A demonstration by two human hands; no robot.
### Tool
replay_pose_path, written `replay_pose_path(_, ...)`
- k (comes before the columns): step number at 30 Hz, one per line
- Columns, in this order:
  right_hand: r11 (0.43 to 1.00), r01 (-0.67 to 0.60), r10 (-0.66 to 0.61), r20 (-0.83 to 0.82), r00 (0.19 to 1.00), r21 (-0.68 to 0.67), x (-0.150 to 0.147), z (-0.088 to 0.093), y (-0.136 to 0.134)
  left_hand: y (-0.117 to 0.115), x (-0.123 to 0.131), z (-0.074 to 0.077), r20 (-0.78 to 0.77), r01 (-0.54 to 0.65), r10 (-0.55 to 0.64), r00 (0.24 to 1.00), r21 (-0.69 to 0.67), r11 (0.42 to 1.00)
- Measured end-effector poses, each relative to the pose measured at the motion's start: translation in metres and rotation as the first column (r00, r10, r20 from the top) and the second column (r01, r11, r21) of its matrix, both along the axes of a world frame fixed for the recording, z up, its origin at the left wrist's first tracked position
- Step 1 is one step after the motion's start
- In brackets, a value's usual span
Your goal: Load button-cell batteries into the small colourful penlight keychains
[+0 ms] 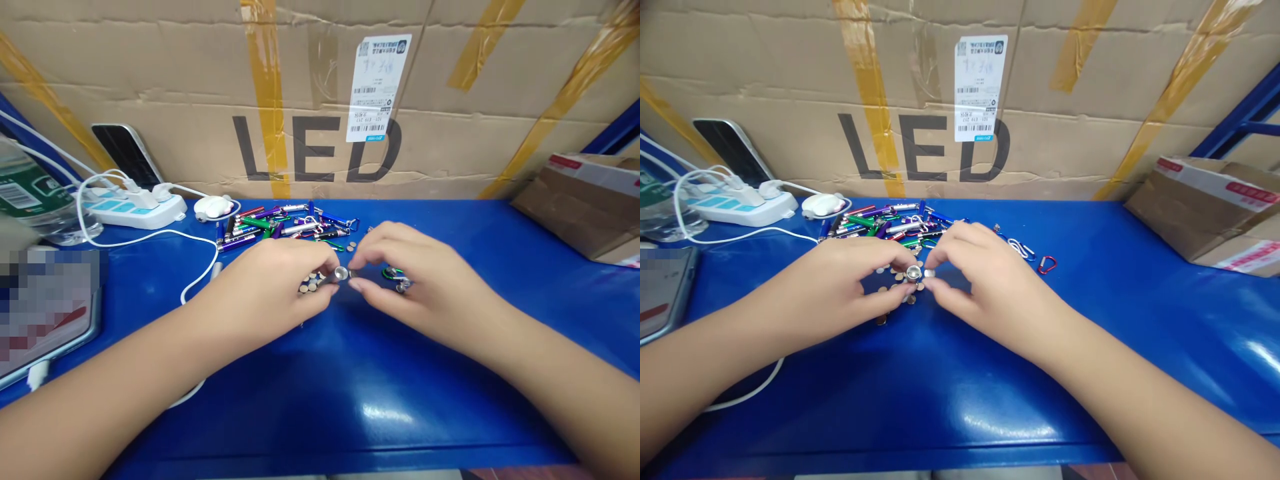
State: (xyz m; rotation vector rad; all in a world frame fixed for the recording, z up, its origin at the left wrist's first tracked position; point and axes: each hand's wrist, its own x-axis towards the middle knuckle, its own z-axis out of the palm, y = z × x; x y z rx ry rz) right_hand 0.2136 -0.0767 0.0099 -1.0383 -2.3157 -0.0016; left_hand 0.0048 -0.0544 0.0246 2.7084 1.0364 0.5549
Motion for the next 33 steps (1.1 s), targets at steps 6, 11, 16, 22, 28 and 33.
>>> replay_pose_path(6,0.994,-0.080,0.076,0.053,0.996,0.076,-0.001,0.011,-0.015,0.000,-0.001,-0.001,0.018,-0.036,0.036,0.999,0.020,0.999)
replay_pose_path(11,0.985,-0.123,0.107,0.134,0.985,0.120,-0.003,0.000,-0.013,-0.002,0.000,-0.001,-0.061,-0.074,0.082,0.995,0.127,0.989)
replay_pose_path(16,0.994,-0.106,0.105,0.060,0.993,0.021,-0.007,0.002,-0.013,-0.004,0.001,-0.002,-0.160,-0.076,0.115,0.980,0.226,0.971)
replay_pose_path(22,1.000,0.020,-0.019,-0.084,0.996,0.016,-0.007,0.007,-0.014,-0.005,0.002,-0.002,-0.153,-0.069,0.109,0.982,0.246,0.967)
replay_pose_path(28,0.995,0.074,-0.068,-0.079,0.995,0.066,-0.007,0.005,-0.012,-0.004,0.001,-0.002,-0.128,-0.041,0.074,0.989,0.245,0.969)
replay_pose_path(33,0.999,0.037,-0.034,-0.099,0.994,0.028,-0.007,0.003,-0.009,-0.007,0.002,-0.002,-0.132,-0.037,0.069,0.989,0.236,0.971)
